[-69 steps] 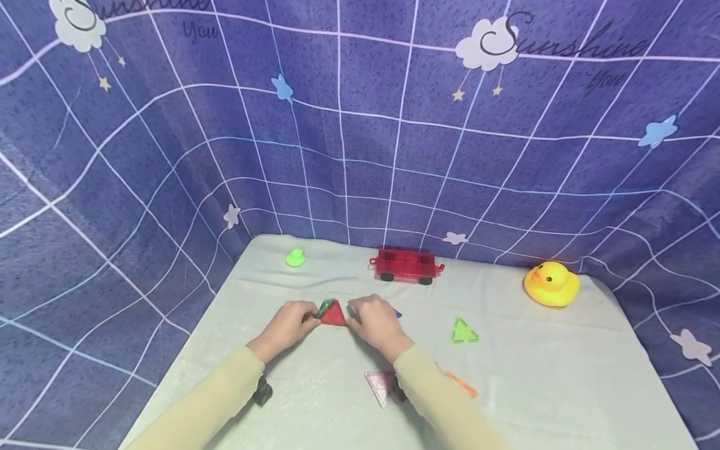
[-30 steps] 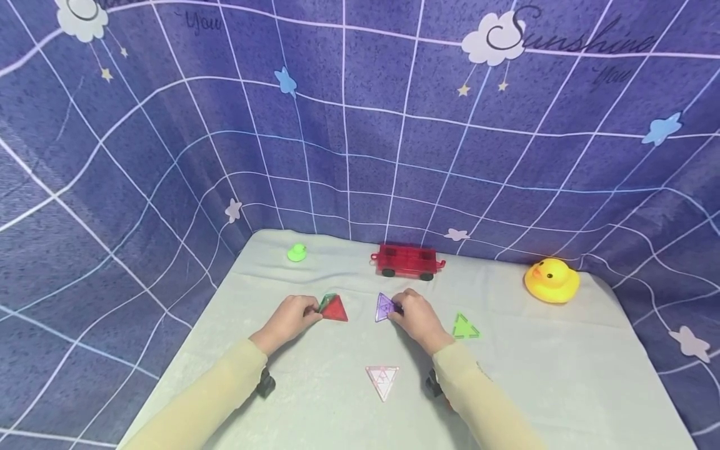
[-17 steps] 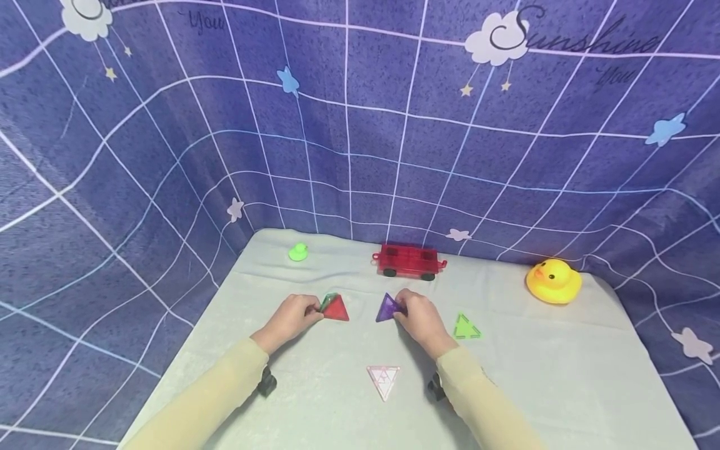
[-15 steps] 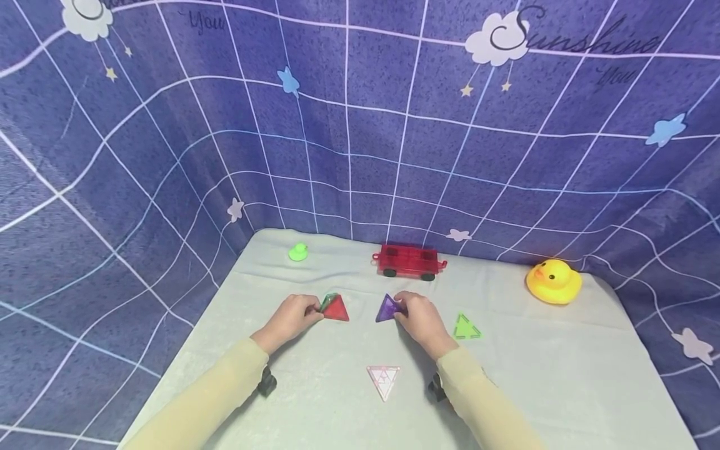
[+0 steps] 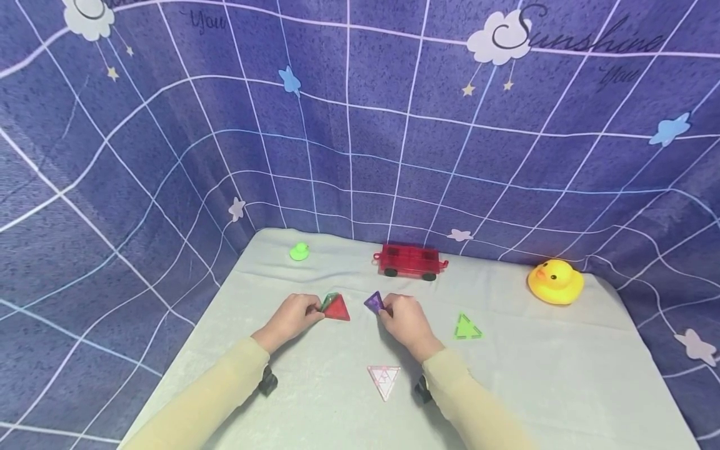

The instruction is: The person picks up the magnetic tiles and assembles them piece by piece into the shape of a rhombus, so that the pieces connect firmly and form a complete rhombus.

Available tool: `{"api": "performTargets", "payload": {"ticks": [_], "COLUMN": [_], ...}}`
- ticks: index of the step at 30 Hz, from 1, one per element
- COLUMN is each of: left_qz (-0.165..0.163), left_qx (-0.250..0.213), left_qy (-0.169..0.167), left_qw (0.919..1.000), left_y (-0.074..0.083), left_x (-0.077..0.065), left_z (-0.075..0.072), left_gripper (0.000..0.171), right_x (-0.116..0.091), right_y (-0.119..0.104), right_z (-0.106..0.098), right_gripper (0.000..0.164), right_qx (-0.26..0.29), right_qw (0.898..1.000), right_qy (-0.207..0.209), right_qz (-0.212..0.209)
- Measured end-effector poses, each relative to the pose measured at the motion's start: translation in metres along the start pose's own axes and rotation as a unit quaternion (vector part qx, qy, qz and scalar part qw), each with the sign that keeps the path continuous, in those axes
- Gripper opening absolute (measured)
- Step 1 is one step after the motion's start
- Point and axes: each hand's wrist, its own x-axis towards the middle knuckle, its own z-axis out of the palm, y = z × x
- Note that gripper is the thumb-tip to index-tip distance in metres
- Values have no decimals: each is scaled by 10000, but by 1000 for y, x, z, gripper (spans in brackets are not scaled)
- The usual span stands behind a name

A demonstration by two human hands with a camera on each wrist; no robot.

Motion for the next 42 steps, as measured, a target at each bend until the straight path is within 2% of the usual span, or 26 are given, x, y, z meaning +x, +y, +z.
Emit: {"api": "performTargets", "payload": {"ticks": [12,22,30,42], "left_qz": [-42,-124,-113,-76], "left_qx": [-58,-49,-53,-10], "left_qy": [-81,-150,-153,-138], "left_qw": [9999,9998,9998,9999], "left_y": [-2,-1,0,-1], "left_x": [1,1,0,0], "left_z": [0,-1,-2,-1], "left_gripper": [22,21,20,18], "right_x": [12,18,21,25], "right_y": [-24,-35,-40,-44], "right_z": [25,41,43,49], "right_gripper": [19,16,15,15], "right_qx": [-135,-233,-169,-248], "right_qw": [9997,9995,9996,9996], "right_qy": [143,210,218,-19], "right_qz": [-132,-18,-67,151]}}
